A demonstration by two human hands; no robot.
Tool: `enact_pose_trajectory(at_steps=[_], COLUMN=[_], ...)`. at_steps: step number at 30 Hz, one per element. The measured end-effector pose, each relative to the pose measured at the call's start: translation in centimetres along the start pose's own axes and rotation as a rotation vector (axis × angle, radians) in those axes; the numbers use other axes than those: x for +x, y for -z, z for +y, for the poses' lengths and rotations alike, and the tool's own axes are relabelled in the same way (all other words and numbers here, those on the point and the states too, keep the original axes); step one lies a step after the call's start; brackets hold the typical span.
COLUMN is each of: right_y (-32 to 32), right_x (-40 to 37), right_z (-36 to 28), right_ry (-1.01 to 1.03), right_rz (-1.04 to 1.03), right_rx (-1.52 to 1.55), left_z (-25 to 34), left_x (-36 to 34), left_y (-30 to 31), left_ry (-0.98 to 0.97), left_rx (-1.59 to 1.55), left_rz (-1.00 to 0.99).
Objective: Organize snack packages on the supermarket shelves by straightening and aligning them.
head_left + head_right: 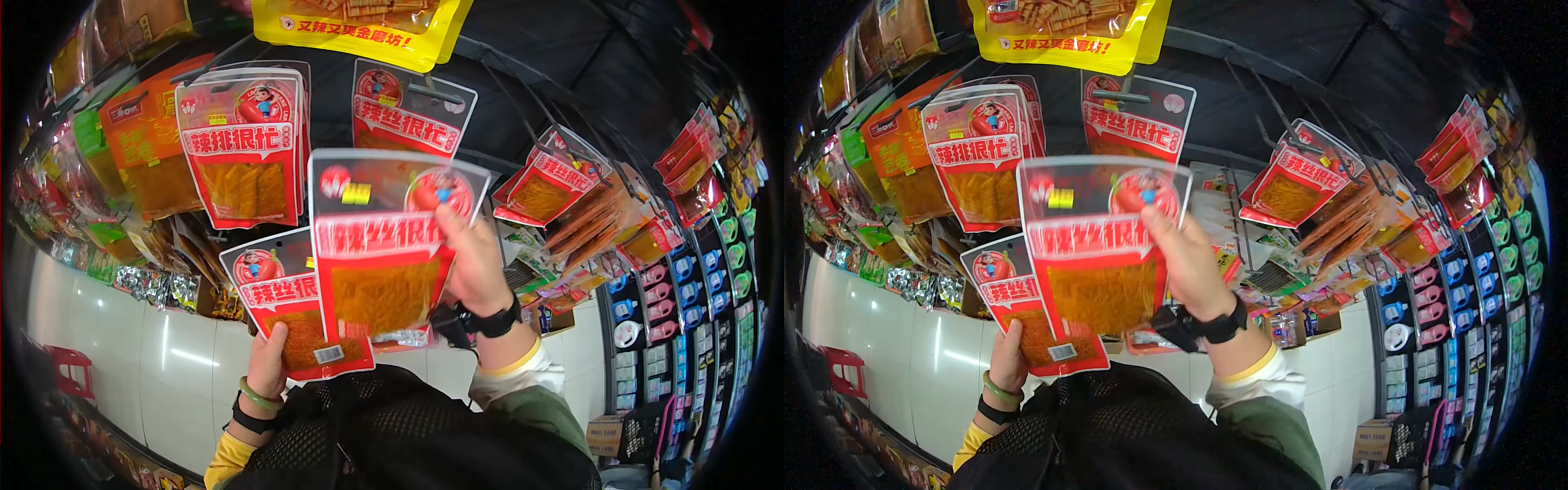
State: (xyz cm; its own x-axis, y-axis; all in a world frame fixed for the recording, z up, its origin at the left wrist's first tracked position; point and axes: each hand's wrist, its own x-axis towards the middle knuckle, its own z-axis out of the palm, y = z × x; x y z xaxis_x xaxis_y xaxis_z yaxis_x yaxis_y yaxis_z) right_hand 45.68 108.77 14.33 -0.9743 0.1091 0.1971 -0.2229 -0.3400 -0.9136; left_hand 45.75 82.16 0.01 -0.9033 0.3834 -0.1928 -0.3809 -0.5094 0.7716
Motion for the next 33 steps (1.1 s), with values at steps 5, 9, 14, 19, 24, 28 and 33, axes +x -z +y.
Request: enact_pose_trajectory(at_steps=[5, 9, 14, 19, 24, 28, 33], right_y=[0.7, 0.7, 0.6, 1.5, 1.0, 1.0, -1.7], right_x=[4.2, 4.9, 5.4, 6.8, 5.2, 0.5, -2.2], right_z=[-2.2, -2.4, -2.1, -0.7, 0.4, 4.0, 6.8], right_ry=[0.053, 0.052, 0.047, 0.104, 0.521, 0.93, -0.259], right_rz=[0.066, 0.071, 0.08, 0.13, 0.329, 0.477, -0.259], right_rx=[0.107, 0.1, 0.12, 0.05, -0.257, -0.647, -0.148], left_z=[-0.3, 0.1, 0.6, 0.8, 0.9, 1.2, 1.0], left_x=[-0.6, -1.1, -1.6, -1.6, -1.4, -1.0, -0.7], left_y=[1.3, 2.0, 2.1, 2.4, 2.6, 1.1, 0.0], left_ry=[-0.021, -0.044, -0.078, -0.055, -0.025, -0.038, 0.022], left_rx=[-0.043, -0.033, -0.02, -0.034, -0.032, 0.028, 0.242], left_rz=[0.033, 0.082, 0.099, 0.106, 0.07, 0.077, 0.019])
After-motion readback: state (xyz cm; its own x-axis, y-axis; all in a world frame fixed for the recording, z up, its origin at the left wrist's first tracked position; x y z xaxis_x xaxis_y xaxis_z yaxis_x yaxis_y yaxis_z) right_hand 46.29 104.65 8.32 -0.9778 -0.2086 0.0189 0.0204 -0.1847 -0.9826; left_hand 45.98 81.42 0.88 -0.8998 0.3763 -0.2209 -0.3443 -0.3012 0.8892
